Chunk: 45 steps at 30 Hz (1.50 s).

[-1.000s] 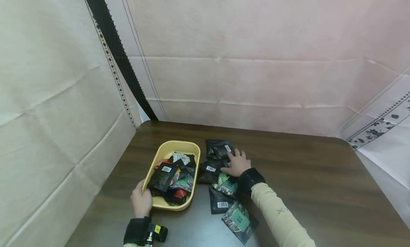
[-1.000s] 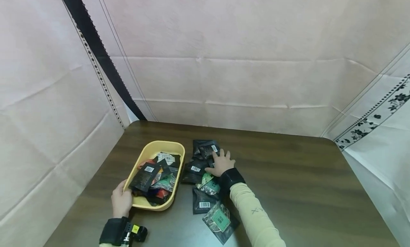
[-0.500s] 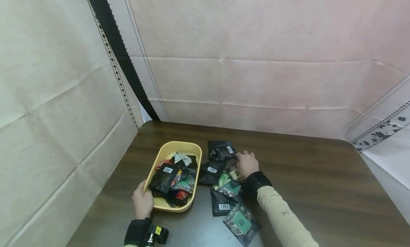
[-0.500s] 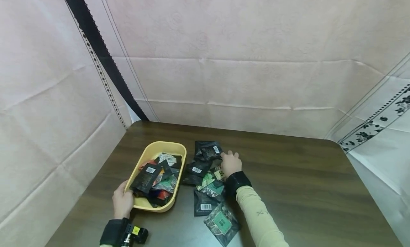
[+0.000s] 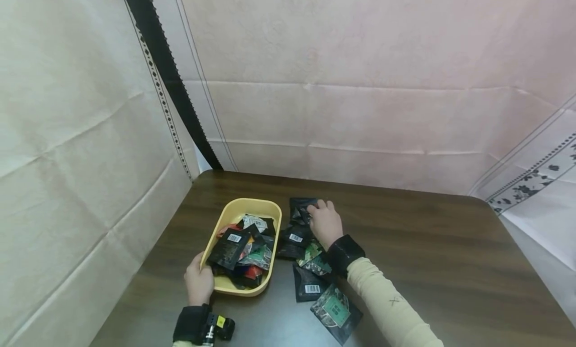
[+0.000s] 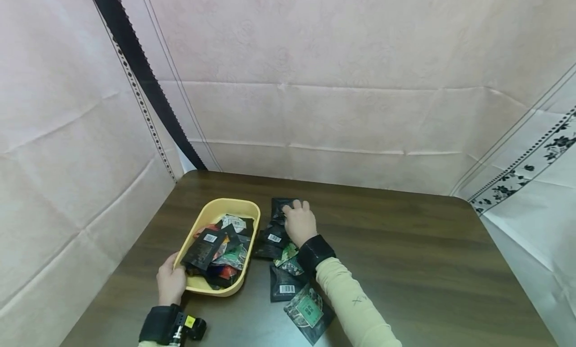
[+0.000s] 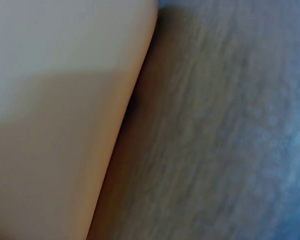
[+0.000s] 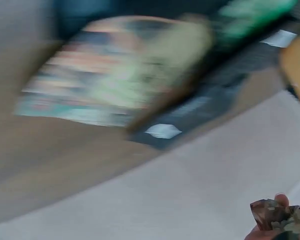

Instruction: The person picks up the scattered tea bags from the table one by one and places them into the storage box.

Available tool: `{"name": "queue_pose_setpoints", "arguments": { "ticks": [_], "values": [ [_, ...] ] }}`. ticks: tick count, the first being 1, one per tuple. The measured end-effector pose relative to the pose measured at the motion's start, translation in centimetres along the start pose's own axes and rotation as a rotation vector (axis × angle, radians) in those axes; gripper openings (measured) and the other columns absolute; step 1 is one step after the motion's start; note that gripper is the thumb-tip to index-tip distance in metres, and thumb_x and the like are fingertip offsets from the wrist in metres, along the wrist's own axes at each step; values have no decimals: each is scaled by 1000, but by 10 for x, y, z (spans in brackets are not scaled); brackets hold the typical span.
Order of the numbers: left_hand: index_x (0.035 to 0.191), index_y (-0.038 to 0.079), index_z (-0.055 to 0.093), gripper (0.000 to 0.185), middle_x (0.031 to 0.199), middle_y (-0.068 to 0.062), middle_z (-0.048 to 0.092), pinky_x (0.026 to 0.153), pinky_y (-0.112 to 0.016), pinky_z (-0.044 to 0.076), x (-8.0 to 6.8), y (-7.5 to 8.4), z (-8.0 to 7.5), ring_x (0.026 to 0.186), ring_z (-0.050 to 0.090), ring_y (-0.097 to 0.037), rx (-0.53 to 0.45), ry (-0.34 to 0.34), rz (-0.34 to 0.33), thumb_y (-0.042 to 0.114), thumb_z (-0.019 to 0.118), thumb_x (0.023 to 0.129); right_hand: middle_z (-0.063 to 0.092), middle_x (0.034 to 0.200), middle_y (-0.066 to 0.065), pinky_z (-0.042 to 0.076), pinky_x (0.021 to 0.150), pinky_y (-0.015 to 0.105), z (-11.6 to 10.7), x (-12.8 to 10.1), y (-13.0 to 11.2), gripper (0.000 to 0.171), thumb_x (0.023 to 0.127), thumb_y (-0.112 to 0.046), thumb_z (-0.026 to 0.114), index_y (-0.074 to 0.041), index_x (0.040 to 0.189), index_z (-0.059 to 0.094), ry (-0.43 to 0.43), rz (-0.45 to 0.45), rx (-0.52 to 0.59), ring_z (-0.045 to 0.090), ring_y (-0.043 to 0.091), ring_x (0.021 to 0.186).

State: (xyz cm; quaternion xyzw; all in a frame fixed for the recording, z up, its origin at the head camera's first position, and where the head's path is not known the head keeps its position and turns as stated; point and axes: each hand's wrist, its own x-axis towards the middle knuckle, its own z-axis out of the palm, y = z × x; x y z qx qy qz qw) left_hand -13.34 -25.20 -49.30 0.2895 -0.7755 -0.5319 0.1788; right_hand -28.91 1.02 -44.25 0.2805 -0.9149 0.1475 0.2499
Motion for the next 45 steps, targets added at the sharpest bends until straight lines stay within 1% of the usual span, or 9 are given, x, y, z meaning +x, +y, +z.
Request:
{"name": "queue_pose_setpoints", "arguments": {
  "ticks": [5, 9, 13, 18, 22, 25, 30, 38, 45],
  "values": [
    [129, -10, 41, 50, 128, -32, 43, 97, -54, 32, 1, -1, -3, 118, 40, -43, -2, 7, -5, -9, 31, 80, 57, 88, 9, 49, 58, 34, -4, 16, -39, 20, 74, -1, 62, -10, 92, 67, 54, -157, 53, 50, 25, 75],
    [126, -11, 44, 49, 125, -32, 46, 95, -54, 33, 1, -3, -2, 116, 43, -43, 9, 31, 23, -9, 32, 79, 59, 92, 7, 47, 64, 32, -6, 25, -69, 23, 76, -5, 62, -13, 98, 67, 2, -244, 91, 51, 23, 78],
    [126, -11, 44, 49, 124, -32, 46, 95, -55, 33, 1, -4, 2, 115, 43, -43, 2, 42, 33, -9, 31, 79, 60, 96, 5, 47, 66, 31, -1, 30, -90, 26, 78, -13, 63, -15, 103, 67, -56, -306, 68, 52, 21, 81],
    [123, -12, 47, 47, 120, -32, 49, 93, -55, 36, -4, -6, 14, 111, 46, -43, -21, 44, 55, -11, 32, 78, 57, 107, 6, 45, 79, 38, 9, 30, -100, 36, 79, -24, 62, -18, 115, 62, -165, -309, 65, 50, 23, 95],
    [121, -13, 48, 44, 119, -32, 51, 92, -55, 37, -8, -6, 22, 111, 47, -43, -28, 31, 53, -11, 33, 80, 42, 133, 10, 37, 91, 51, 16, 28, -103, 69, 78, -48, 62, -20, 137, 41, -304, -291, 111, 37, 30, 122],
    [123, -12, 47, 44, 121, -32, 50, 92, -56, 36, -7, -6, 20, 112, 47, -43, -35, 33, 40, -11, 32, 81, 28, 144, 12, 30, 95, 60, 19, 29, -106, 90, 73, -63, 59, -20, 145, 26, -354, -313, 151, 22, 35, 132],
    [121, -13, 48, 44, 118, -33, 51, 91, -56, 37, -1, -3, 4, 110, 48, -44, -20, 81, 66, -12, 33, 80, 22, 147, 13, 25, 96, 64, 20, 34, -112, 87, 74, -63, 57, -20, 144, 27, -350, -331, 215, 16, 35, 134],
    [123, -12, 47, 47, 121, -33, 49, 93, -54, 36, 0, -1, 2, 112, 47, -44, 11, 56, 51, -10, 32, 79, 21, 148, 14, 23, 94, 66, 19, 17, -72, 80, 78, -60, 55, -17, 142, 33, -372, -225, 224, 17, 37, 134],
    [123, -12, 47, 48, 121, -33, 49, 93, -55, 36, 0, -2, 3, 111, 46, -45, 22, 56, 72, -9, 32, 78, 24, 146, 16, 29, 91, 66, 17, -12, -3, 66, 84, -46, 56, -15, 139, 38, -368, -107, 169, 21, 39, 131]
  ]
}}
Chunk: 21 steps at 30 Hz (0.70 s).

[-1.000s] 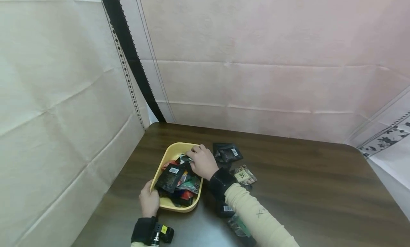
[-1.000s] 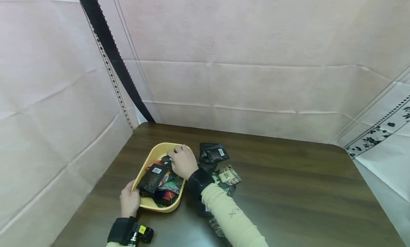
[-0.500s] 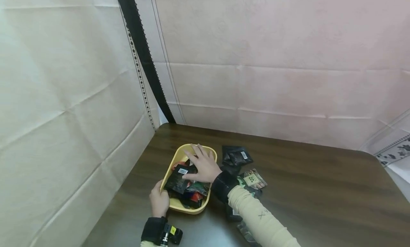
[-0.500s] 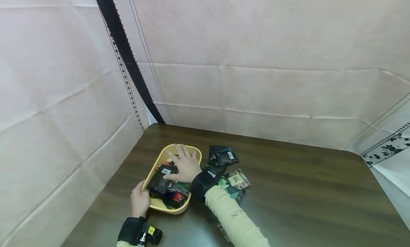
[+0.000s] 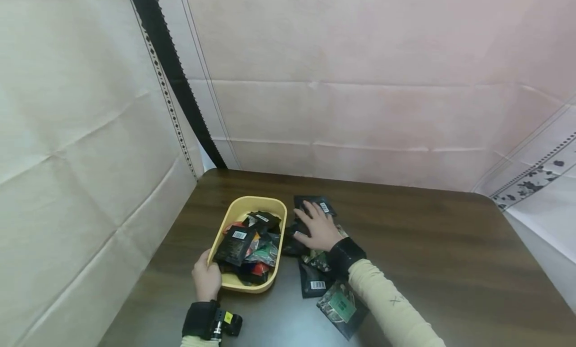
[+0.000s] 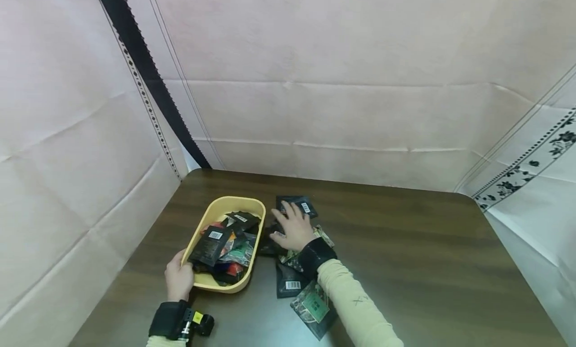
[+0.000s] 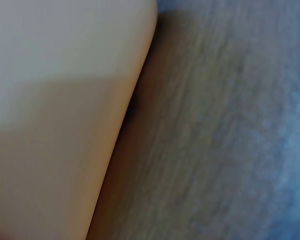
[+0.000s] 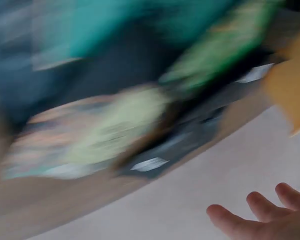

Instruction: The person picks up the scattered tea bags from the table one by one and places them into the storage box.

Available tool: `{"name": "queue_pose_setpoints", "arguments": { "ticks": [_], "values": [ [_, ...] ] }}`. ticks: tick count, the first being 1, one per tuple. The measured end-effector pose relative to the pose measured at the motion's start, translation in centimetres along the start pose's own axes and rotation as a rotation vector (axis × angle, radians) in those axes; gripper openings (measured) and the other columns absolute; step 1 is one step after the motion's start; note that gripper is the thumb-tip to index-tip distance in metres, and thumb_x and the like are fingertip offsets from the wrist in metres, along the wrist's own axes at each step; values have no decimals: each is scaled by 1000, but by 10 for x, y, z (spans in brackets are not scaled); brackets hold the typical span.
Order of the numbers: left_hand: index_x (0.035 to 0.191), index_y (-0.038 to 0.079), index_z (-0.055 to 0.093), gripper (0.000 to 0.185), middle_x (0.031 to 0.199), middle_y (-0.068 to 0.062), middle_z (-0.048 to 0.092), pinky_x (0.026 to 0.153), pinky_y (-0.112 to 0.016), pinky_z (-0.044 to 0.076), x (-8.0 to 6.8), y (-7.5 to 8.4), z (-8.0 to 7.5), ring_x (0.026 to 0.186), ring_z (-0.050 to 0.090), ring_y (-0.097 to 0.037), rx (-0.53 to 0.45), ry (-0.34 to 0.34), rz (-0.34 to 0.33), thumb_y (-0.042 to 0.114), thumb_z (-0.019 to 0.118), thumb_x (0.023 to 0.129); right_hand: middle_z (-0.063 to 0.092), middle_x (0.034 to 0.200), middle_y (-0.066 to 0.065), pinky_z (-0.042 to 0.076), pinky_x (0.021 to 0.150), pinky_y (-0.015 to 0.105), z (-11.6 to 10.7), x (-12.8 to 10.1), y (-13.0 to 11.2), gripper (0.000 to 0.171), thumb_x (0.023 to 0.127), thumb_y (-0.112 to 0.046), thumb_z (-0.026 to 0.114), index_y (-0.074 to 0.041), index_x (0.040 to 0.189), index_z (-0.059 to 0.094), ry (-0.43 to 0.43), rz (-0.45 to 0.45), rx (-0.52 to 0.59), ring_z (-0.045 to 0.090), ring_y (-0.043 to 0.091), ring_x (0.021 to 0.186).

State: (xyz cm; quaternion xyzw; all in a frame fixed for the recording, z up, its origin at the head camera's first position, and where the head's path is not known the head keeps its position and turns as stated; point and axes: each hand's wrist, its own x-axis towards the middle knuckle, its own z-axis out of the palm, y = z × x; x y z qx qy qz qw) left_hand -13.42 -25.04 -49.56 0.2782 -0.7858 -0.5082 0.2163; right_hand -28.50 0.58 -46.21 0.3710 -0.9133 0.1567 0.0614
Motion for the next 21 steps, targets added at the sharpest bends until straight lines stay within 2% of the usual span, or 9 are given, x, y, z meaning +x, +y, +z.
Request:
{"name": "queue_pose_setpoints", "arguments": {
  "ticks": [5, 9, 13, 16, 21],
  "values": [
    [123, -12, 48, 48, 120, -33, 49, 92, -55, 36, 1, 1, 0, 111, 46, -44, -1, 5, 1, -9, 31, 78, 30, 142, 19, 32, 90, 64, -5, -26, 38, 58, 83, -30, 58, -13, 136, 42, -4, 135, 0, 26, 41, 129],
    [123, -11, 48, 48, 120, -32, 50, 93, -55, 35, 2, 1, -2, 111, 46, -44, 1, 10, -14, -8, 31, 79, 30, 142, 17, 31, 91, 64, -8, -37, 50, 63, 76, -22, 61, -13, 136, 43, -102, 206, 30, 24, 41, 129],
    [125, -10, 46, 48, 122, -32, 48, 94, -55, 34, 2, 1, -3, 113, 45, -43, -1, -7, -39, -8, 31, 79, 26, 145, 16, 26, 91, 68, -8, -43, 50, 71, 73, -28, 66, -15, 138, 41, -252, 212, 64, 18, 41, 132],
    [127, -10, 44, 49, 125, -31, 46, 95, -55, 33, 1, 2, -3, 115, 43, -43, -11, -35, -67, -7, 30, 81, 26, 145, 16, 25, 90, 70, -6, -46, 49, 73, 73, -36, 68, -16, 138, 40, -324, 211, 67, 16, 43, 132],
    [129, -9, 42, 49, 127, -31, 45, 96, -55, 32, 0, 4, -1, 116, 42, -42, -21, -51, -91, -8, 29, 82, 35, 140, 19, 29, 89, 67, -2, -47, 54, 69, 74, -41, 66, -15, 135, 44, -311, 220, 20, 26, 43, 127]
  ]
}}
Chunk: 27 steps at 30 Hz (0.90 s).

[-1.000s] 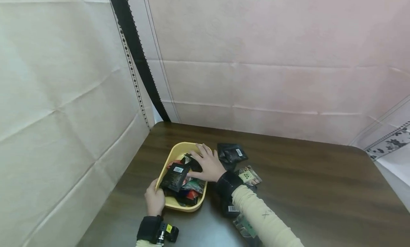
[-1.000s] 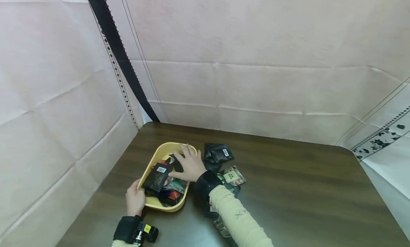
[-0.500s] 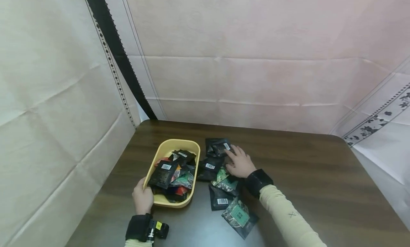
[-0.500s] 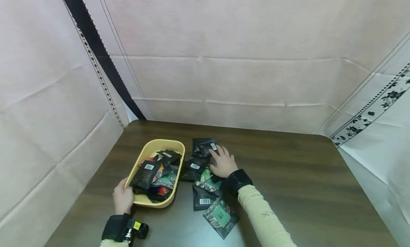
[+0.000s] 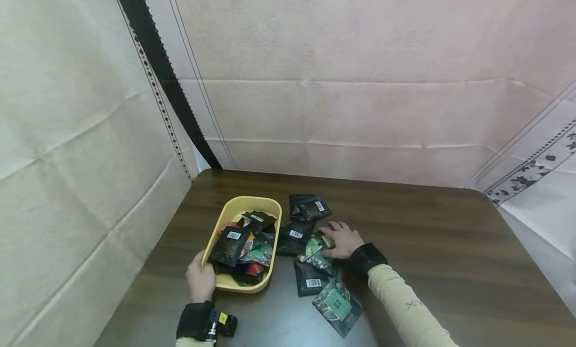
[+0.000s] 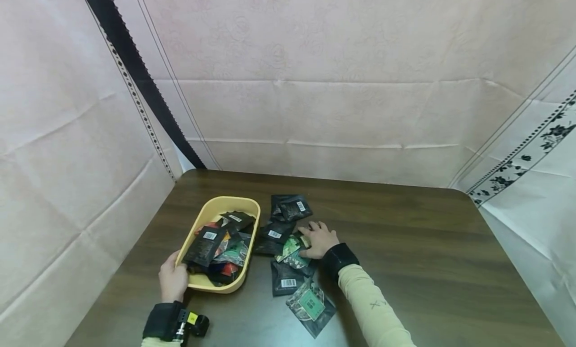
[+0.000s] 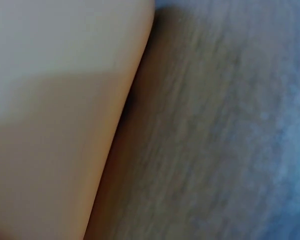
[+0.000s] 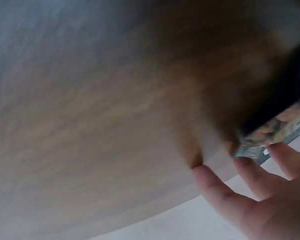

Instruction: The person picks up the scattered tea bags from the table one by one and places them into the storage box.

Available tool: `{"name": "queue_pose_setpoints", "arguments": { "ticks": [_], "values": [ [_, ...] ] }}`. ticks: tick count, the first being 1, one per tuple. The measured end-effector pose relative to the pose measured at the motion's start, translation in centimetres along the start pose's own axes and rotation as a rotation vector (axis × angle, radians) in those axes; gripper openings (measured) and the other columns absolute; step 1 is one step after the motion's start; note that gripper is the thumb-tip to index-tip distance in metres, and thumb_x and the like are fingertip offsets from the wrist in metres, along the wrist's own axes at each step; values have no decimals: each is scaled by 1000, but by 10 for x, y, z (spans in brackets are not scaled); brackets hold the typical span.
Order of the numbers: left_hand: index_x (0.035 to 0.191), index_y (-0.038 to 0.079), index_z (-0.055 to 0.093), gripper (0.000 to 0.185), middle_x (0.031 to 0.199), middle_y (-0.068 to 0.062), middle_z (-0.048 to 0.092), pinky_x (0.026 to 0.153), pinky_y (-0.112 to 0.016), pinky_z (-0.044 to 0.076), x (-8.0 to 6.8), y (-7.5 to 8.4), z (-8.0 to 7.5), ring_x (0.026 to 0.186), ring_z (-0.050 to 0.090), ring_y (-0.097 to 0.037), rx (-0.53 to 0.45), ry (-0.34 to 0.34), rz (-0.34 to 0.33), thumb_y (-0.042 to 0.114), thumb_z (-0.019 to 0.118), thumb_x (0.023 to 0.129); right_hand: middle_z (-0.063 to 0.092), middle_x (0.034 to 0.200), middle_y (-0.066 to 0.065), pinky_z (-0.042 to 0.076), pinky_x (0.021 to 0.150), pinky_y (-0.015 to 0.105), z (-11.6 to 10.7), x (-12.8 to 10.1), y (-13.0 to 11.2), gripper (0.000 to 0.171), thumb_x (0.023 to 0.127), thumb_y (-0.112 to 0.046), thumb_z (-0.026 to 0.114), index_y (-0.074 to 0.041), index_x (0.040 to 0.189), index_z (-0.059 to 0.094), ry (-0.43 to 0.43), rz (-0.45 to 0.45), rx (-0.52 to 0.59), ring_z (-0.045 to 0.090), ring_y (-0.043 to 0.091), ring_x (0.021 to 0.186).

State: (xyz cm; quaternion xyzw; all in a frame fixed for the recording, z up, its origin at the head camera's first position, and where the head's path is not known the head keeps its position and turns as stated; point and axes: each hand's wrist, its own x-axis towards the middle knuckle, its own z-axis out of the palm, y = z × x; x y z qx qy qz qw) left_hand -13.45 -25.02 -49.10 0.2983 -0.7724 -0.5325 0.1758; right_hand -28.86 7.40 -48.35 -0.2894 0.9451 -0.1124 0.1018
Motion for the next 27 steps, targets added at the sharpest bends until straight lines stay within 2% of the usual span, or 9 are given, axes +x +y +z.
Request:
{"name": "queue_pose_setpoints", "arguments": {
  "ticks": [4, 7, 11, 15, 20, 24, 27],
  "values": [
    [129, -10, 42, 49, 127, -31, 45, 96, -55, 32, 0, 0, 0, 116, 43, -43, 2, 3, 2, -8, 29, 81, 42, 132, 18, 39, 82, 61, 3, 1, 13, 64, 73, -37, 66, -14, 130, 50, 72, 25, -69, 38, 41, 116],
    [128, -10, 43, 49, 126, -31, 45, 95, -55, 33, 1, -1, 0, 115, 43, -43, 10, 17, 13, -8, 30, 80, 47, 123, 18, 47, 70, 52, 7, 2, 22, 54, 72, -23, 68, -11, 123, 55, 129, 23, -105, 44, 40, 102],
    [129, -10, 43, 50, 126, -31, 45, 96, -55, 33, 1, -1, -1, 116, 42, -43, 11, 12, 11, -8, 30, 81, 55, 109, 18, 50, 59, 44, 8, 2, 28, 42, 70, -5, 68, -7, 111, 62, 213, 46, -128, 50, 38, 86],
    [129, -9, 42, 50, 128, -31, 44, 96, -55, 32, 1, -1, -1, 117, 41, -43, 2, 0, 3, -8, 30, 81, 61, 93, 14, 49, 53, 40, 4, 1, 26, 31, 70, -4, 70, -7, 101, 67, 326, 89, -140, 53, 32, 72],
    [129, -9, 42, 50, 127, -30, 45, 97, -55, 32, 0, 0, 0, 117, 41, -43, -4, 5, 0, -8, 30, 81, 60, 86, 12, 48, 53, 39, -6, 0, 12, 27, 69, -3, 70, -5, 96, 66, 428, 87, -115, 55, 30, 68],
    [129, -8, 43, 50, 128, -29, 45, 97, -54, 32, 0, -1, 1, 117, 42, -41, -9, 11, -2, -7, 30, 81, 58, 85, 12, 49, 57, 40, -13, 3, -10, 27, 69, -3, 68, -5, 96, 65, 453, 64, -79, 57, 30, 72],
    [129, -8, 43, 50, 128, -29, 45, 97, -54, 32, 0, -1, 2, 118, 42, -41, -13, 10, -1, -7, 30, 80, 60, 87, 11, 49, 60, 40, -17, 7, -32, 26, 69, -4, 68, -6, 95, 65, 473, 12, -58, 58, 29, 74]
  ]
}}
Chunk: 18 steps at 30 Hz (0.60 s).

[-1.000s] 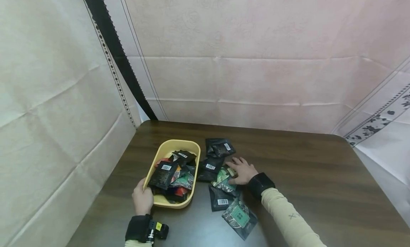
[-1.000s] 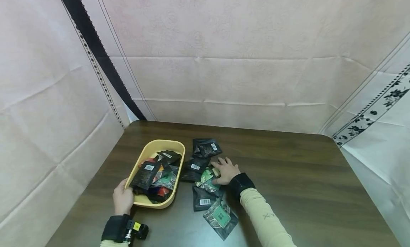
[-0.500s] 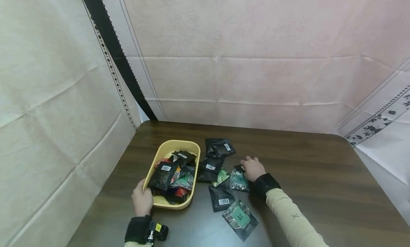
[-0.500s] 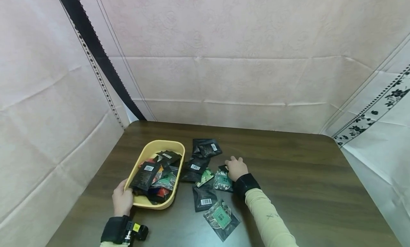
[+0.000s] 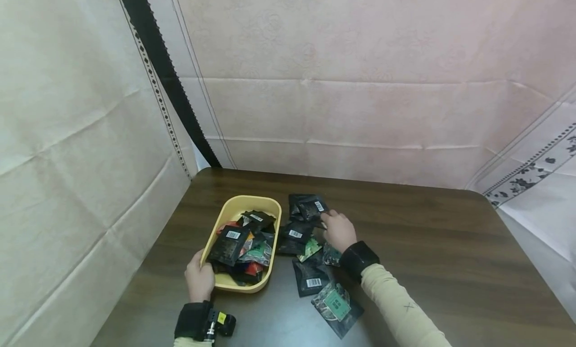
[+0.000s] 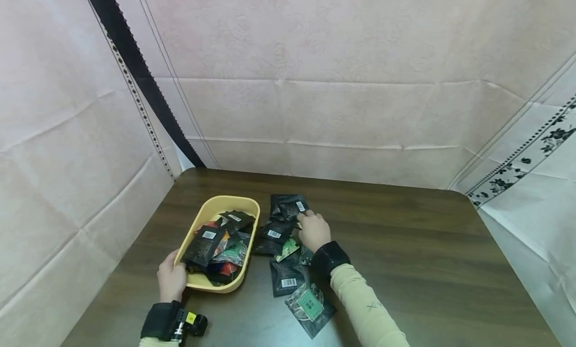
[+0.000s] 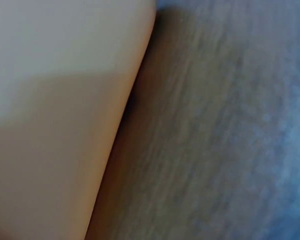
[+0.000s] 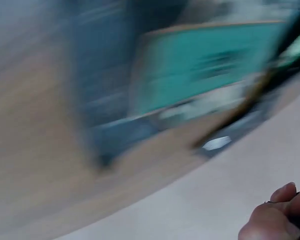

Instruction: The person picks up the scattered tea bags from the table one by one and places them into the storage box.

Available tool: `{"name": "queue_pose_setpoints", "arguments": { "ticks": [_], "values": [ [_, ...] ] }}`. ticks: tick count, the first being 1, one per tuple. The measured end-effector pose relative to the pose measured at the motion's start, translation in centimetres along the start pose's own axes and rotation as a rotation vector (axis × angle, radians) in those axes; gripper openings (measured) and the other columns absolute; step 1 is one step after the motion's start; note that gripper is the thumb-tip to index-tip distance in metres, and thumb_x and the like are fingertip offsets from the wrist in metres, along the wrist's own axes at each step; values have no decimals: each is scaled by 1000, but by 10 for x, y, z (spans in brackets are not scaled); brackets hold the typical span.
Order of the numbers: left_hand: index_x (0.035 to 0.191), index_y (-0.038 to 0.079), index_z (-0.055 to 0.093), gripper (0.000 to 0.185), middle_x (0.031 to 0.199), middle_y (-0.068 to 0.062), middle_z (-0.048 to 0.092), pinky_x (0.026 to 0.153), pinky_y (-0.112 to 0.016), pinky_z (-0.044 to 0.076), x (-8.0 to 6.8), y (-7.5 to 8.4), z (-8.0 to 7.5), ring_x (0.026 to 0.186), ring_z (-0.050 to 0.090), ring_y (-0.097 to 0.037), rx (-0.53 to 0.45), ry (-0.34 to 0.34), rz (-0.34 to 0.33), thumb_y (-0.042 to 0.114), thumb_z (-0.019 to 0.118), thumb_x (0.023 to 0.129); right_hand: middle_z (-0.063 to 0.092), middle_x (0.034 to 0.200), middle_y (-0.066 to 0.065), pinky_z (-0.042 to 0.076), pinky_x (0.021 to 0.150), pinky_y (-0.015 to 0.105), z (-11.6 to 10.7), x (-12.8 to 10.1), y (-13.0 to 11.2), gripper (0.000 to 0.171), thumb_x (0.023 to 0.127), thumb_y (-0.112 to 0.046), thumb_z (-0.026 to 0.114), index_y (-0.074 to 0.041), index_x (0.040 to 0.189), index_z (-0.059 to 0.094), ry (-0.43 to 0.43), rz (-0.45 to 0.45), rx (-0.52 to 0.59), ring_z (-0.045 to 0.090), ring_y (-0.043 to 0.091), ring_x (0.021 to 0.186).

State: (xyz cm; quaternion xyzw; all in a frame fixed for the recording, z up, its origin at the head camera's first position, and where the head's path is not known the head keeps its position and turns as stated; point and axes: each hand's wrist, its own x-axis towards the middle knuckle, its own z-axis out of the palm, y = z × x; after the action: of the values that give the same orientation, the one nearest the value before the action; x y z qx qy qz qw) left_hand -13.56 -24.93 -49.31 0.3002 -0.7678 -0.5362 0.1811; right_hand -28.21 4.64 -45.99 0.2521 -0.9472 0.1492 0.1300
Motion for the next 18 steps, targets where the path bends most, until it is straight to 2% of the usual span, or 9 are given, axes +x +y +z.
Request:
{"name": "queue_pose_setpoints", "arguments": {
  "ticks": [9, 18],
  "values": [
    [127, -9, 44, 49, 126, -30, 46, 96, -54, 33, 1, 1, -3, 117, 43, -41, 3, 5, 11, -8, 30, 81, 57, 84, 5, 48, 56, 34, 1, 17, -74, 34, 66, -3, 66, -10, 99, 66, 15, -201, 42, 55, 23, 71],
    [128, -9, 43, 49, 127, -30, 46, 96, -53, 33, -2, 2, -1, 117, 42, -42, -15, -4, 10, -8, 31, 81, 56, 96, 3, 50, 61, 33, -2, 29, -120, 39, 68, -11, 69, -14, 107, 62, -74, -252, 19, 55, 22, 85]
  ]
}}
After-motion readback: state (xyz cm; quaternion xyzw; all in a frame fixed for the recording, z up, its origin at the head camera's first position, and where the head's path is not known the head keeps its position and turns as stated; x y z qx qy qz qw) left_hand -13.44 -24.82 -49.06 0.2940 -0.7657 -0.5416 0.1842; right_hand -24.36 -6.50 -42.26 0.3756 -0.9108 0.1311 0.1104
